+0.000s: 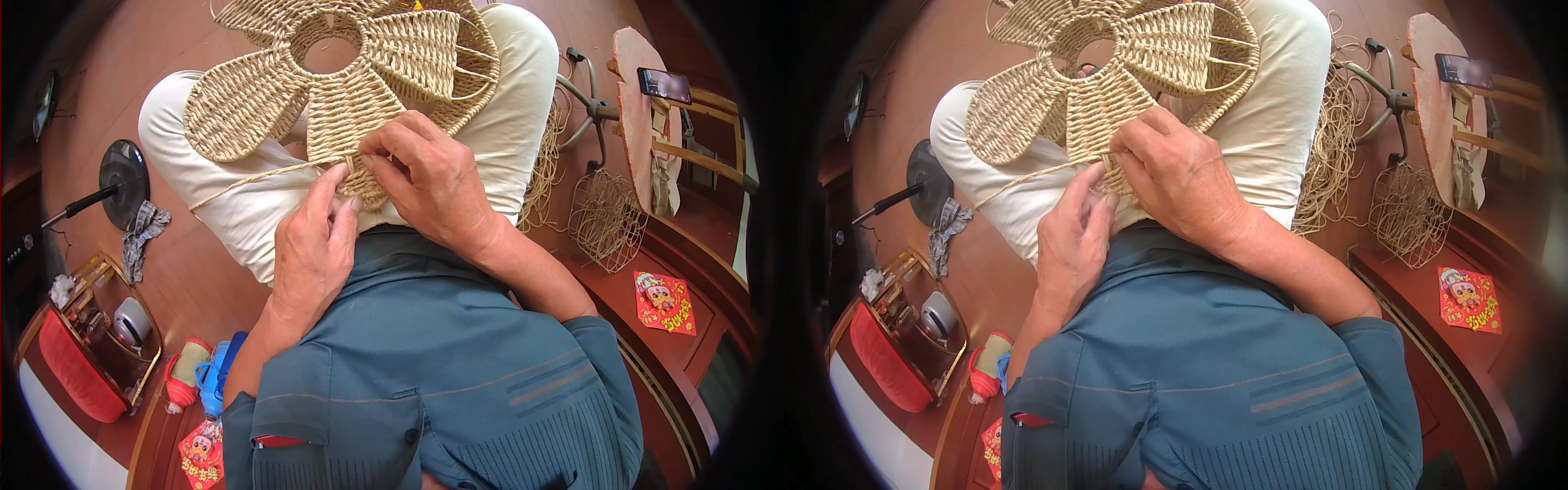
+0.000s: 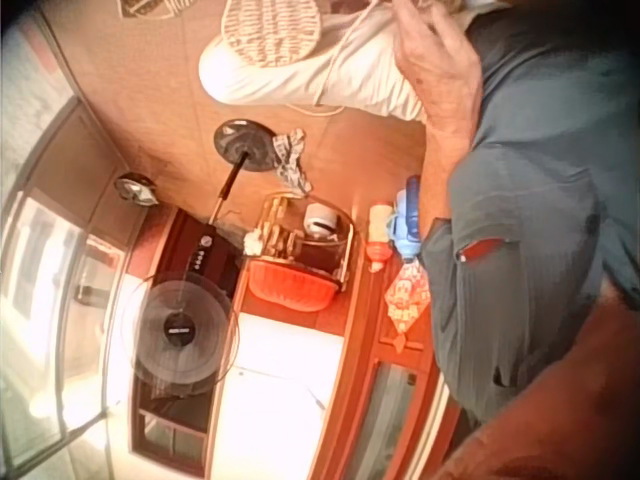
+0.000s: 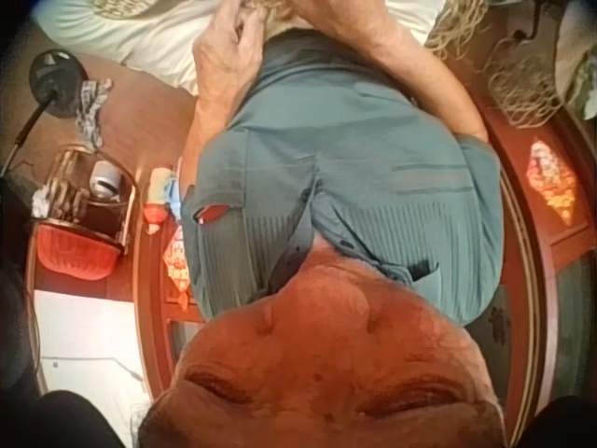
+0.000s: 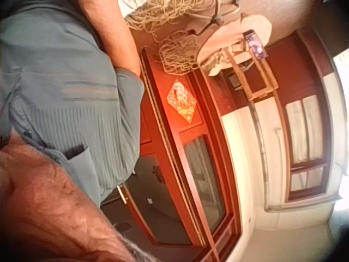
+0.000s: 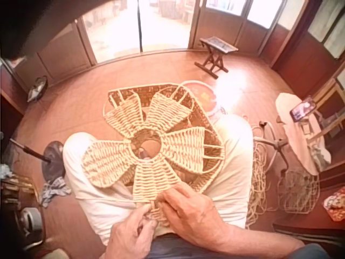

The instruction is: Weaving a straw craft item with a flower or petal-like shape.

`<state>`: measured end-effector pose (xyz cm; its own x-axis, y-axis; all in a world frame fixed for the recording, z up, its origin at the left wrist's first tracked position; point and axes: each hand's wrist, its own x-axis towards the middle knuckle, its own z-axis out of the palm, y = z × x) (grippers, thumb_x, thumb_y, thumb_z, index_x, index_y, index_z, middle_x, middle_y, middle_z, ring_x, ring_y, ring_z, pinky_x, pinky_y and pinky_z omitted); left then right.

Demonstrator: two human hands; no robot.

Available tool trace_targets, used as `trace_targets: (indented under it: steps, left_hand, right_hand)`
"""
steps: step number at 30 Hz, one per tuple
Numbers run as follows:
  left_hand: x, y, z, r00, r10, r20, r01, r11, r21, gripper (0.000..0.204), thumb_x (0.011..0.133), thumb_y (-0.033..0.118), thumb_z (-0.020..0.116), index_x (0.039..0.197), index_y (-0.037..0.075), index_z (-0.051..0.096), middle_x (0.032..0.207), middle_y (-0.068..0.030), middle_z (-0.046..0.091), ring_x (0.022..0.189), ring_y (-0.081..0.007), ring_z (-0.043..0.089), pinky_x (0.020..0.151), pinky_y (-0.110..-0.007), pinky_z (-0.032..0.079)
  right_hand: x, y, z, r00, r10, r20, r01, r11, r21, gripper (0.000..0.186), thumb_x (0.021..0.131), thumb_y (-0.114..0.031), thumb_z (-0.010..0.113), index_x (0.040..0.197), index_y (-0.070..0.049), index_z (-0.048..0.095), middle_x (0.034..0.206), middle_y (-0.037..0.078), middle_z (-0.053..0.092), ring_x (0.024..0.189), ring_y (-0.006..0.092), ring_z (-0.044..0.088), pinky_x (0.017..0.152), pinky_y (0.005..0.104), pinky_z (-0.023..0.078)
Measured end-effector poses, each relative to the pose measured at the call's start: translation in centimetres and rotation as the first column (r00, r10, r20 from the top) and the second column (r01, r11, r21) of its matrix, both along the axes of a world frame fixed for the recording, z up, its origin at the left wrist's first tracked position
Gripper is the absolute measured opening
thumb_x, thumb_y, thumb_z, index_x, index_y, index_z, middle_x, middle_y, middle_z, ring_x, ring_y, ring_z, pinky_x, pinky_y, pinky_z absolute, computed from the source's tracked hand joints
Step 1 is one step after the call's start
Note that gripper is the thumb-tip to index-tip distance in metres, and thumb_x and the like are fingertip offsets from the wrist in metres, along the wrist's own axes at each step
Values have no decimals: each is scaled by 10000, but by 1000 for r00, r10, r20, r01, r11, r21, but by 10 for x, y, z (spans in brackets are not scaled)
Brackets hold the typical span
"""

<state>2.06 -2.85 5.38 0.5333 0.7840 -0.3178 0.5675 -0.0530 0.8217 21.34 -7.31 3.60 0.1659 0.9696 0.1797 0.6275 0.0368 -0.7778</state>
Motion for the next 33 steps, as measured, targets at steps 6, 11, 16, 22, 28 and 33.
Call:
trace_targets:
  steps: [6,11,16,22,28,33]
  left_hand:
    - [10,8,9,989,127,73,-70,847,-528,591,1060,114,631,1588,-51,425,721,-45,659,531,-91,565,449,-246,436]
    - [18,6,11,976,164,144,-37,775,-630,539,1079,133,623,1567,10,430,720,-39,666,529,-77,556,448,-237,416]
    - [10,2,0,960,265,96,-138,740,-659,566,1085,135,588,1606,53,381,712,-18,638,499,-77,540,416,-222,406]
    - [6,-1,-8,958,246,146,-112,791,-601,555,1075,117,629,1562,-27,404,711,-20,613,512,-65,520,425,-209,385]
    - [-1,-9,-11,964,224,144,-174,939,-296,454,1089,96,610,1506,-33,482,724,-8,596,576,-55,537,486,-197,417]
    - [-5,-10,-5,949,271,159,-198,909,-366,472,1109,118,600,1535,-40,471,785,-15,606,606,-57,534,514,-205,433]
  right_hand:
    - [-1,-1,2,994,69,81,-65,997,-50,71,937,-46,711,1005,-41,691,964,137,634,876,350,700,765,451,592]
    - [-2,-8,6,978,87,189,-68,992,-106,127,890,-45,726,1015,-41,708,933,130,629,865,334,687,761,445,589]
    - [-10,-1,-3,960,143,239,-119,987,-111,179,817,-83,734,957,4,664,967,168,624,876,354,683,774,454,603]
    - [-21,2,-21,939,72,338,-76,997,0,176,824,-211,717,815,-38,685,924,80,625,955,224,615,732,365,583]
    - [-24,-2,-22,984,-89,156,66,987,147,116,883,-101,713,847,-29,629,887,105,570,819,314,631,708,421,572]
    - [-28,-1,-20,966,-142,-216,159,985,65,95,907,-97,713,933,-28,654,914,131,601,827,346,670,725,443,578]
